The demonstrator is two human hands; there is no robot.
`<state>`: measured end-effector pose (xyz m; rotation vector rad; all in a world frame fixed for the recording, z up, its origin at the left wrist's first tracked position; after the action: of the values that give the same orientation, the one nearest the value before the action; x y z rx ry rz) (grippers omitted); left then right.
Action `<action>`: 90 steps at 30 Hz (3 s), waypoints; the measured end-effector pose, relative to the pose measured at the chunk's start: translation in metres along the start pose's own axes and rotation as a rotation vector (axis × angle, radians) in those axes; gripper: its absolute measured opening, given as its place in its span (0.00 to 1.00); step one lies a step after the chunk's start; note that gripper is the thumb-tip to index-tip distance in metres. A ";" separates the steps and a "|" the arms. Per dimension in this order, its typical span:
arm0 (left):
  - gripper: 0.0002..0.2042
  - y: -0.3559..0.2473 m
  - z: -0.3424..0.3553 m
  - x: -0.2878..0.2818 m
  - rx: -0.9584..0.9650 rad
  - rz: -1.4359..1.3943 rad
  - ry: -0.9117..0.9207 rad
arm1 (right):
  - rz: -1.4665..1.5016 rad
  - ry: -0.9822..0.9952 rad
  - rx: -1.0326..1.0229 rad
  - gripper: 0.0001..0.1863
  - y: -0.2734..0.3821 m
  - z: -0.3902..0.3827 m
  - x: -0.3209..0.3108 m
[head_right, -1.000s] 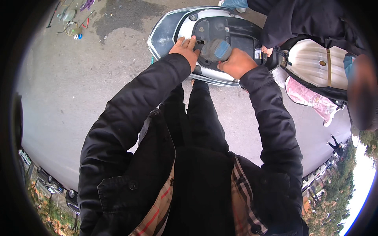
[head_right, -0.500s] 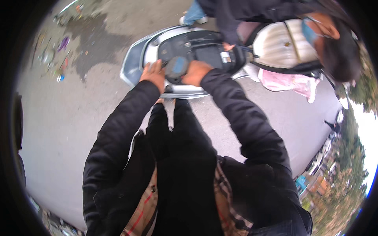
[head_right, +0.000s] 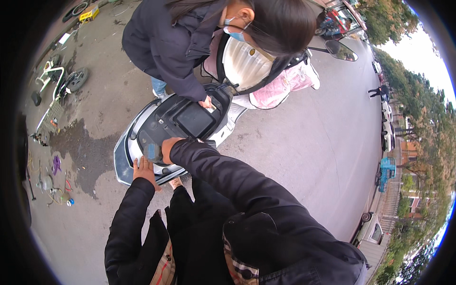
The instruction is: The person uses a cordless impact driver to remove the seat of a white scooter, then unscrews several fasteners inside the seat compartment. A bystander places a plastic bag of items into the compartment while the person continues to work with the driver.
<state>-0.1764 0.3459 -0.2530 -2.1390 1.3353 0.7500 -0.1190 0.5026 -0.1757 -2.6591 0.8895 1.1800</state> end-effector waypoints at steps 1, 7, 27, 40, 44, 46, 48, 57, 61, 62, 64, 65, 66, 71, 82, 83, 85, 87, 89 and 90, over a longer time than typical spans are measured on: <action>0.68 -0.001 0.002 -0.001 0.006 -0.014 -0.031 | 0.010 0.010 0.006 0.20 -0.001 -0.002 0.000; 0.58 -0.003 -0.002 -0.001 -0.016 -0.075 -0.020 | 0.041 -0.018 -0.001 0.19 0.001 -0.007 -0.001; 0.53 -0.004 -0.009 -0.005 0.006 -0.173 -0.165 | -0.001 -0.013 -0.044 0.22 -0.003 0.003 -0.007; 0.38 -0.003 0.000 0.009 0.001 -0.167 -0.384 | -0.076 0.081 -0.148 0.21 -0.002 0.025 -0.006; 0.25 -0.003 0.003 0.011 -0.016 -0.142 -0.468 | -0.111 0.095 -0.148 0.22 -0.003 0.030 -0.003; 0.24 -0.004 0.003 0.013 -0.018 -0.116 -0.472 | -0.013 0.100 -0.228 0.21 -0.001 0.033 0.000; 0.28 -0.004 0.002 0.013 -0.021 -0.106 -0.461 | 0.055 0.090 -0.296 0.20 -0.001 0.034 0.002; 0.50 -0.005 0.007 0.015 -0.029 -0.141 -0.367 | -0.088 0.190 -0.207 0.17 -0.015 0.041 0.014; 0.55 -0.005 0.006 0.013 -0.043 -0.129 -0.402 | -0.006 0.152 -0.280 0.18 -0.011 0.043 0.013; 0.57 -0.005 0.006 0.014 -0.035 -0.130 -0.362 | 0.011 0.116 -0.297 0.20 -0.010 0.043 0.011; 0.59 -0.006 0.005 0.015 -0.026 -0.143 -0.318 | -0.008 0.089 -0.290 0.20 -0.009 0.042 0.010; 0.60 -0.005 0.004 0.013 -0.026 -0.153 -0.318 | -0.022 0.087 -0.280 0.20 -0.008 0.042 0.010; 0.61 -0.005 0.004 0.012 -0.030 -0.145 -0.329 | -0.036 0.086 -0.270 0.20 -0.007 0.041 0.008; 0.42 -0.004 0.001 0.009 -0.030 -0.150 -0.403 | -0.158 0.149 -0.161 0.21 -0.007 0.037 0.004; 0.25 -0.004 0.002 0.011 -0.034 -0.121 -0.437 | -0.233 0.112 -0.164 0.26 -0.004 0.029 -0.006; 0.25 -0.004 0.002 0.011 -0.035 -0.125 -0.445 | -0.241 0.105 -0.190 0.27 -0.003 0.029 -0.008; 0.25 -0.005 0.002 0.011 -0.032 -0.131 -0.462 | -0.207 0.159 -0.197 0.28 -0.005 0.032 -0.007; 0.24 -0.005 0.002 0.012 -0.029 -0.132 -0.480 | -0.174 0.148 -0.224 0.26 -0.008 0.034 -0.011; 0.24 -0.005 0.002 0.013 -0.027 -0.129 -0.501 | -0.151 0.098 -0.234 0.24 -0.013 0.035 -0.018; 0.24 -0.004 0.002 0.014 -0.025 -0.127 -0.511 | -0.056 0.095 -0.283 0.23 -0.013 0.034 -0.022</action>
<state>-0.1676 0.3402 -0.2634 -1.8516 0.9151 1.1648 -0.1457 0.5339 -0.1854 -2.9634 0.7015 1.2609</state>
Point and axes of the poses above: each hand's wrist, its own z-axis towards the middle knuckle, its own x-axis out of the palm, y = z × x, the point moved 7 cm from there along z, towards the middle knuckle, and after that the axes turned 13 degrees about -z, right-handed, at the moved point
